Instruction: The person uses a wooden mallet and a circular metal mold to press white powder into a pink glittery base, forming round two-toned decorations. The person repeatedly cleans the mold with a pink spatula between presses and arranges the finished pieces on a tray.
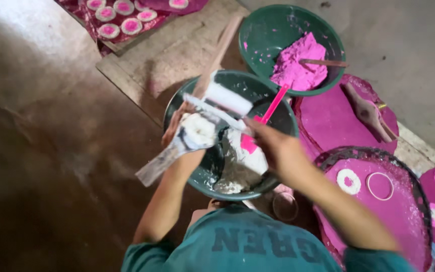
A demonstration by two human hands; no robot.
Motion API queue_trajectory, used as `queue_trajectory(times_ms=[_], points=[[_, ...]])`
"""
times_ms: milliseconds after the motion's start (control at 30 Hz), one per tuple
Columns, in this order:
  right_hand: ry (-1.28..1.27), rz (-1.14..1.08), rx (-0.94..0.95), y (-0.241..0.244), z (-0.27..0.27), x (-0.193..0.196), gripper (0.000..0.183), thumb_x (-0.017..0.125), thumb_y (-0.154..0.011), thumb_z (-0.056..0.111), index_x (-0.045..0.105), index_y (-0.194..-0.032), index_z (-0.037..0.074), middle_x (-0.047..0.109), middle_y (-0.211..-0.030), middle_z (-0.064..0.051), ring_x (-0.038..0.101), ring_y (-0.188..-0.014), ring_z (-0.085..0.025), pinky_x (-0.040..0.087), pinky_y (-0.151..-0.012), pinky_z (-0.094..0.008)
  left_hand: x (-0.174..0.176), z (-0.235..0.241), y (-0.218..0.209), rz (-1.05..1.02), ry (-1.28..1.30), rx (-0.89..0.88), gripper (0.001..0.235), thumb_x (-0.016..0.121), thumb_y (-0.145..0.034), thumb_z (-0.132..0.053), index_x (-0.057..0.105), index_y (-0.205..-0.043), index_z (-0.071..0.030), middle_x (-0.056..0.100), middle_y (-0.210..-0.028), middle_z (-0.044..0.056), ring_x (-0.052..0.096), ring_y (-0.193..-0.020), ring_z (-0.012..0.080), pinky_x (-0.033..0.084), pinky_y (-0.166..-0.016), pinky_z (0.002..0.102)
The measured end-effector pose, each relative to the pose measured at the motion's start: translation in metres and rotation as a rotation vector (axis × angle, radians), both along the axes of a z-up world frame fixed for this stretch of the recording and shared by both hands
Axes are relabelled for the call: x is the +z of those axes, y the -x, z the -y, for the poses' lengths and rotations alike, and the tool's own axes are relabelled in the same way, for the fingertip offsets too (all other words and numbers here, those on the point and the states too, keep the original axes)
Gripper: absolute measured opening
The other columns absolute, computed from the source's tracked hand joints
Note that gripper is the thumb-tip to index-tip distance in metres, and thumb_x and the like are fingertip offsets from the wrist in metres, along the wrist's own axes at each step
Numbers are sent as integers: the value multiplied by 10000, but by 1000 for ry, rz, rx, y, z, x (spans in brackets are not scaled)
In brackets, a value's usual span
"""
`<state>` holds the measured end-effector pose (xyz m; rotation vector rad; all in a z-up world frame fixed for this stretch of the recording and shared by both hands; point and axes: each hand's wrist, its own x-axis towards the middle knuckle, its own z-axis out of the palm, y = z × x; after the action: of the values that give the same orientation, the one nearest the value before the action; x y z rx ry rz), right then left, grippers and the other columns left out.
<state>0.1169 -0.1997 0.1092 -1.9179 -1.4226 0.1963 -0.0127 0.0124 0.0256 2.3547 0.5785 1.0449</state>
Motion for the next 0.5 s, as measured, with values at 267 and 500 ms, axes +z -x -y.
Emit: queue_trajectory(times_ms=[267, 500], points=[[63, -323, 107, 11, 19, -86, 530, 609, -946, 22, 539, -1471, 50, 745, -1087, -248, 752, -895, -162, 538, -811, -290, 7, -22, -15, -120, -245, 74, 603, 742, -865, -371, 552, -1379, -118, 400, -1638, 148, 554, -1335, 447, 488, -1098, 467], [-100, -214, -84, -22, -13, -95, 427, 594, -1007, 48, 552, -1430, 9, 746, -1083, -236, 705, -897, -186, 547, -824, -300, 19, 7, -39, -359, 104, 185, 957, 747, -825, -415, 216, -1577, -152, 330, -1562, 224, 564, -1242, 461, 505, -1017, 467]])
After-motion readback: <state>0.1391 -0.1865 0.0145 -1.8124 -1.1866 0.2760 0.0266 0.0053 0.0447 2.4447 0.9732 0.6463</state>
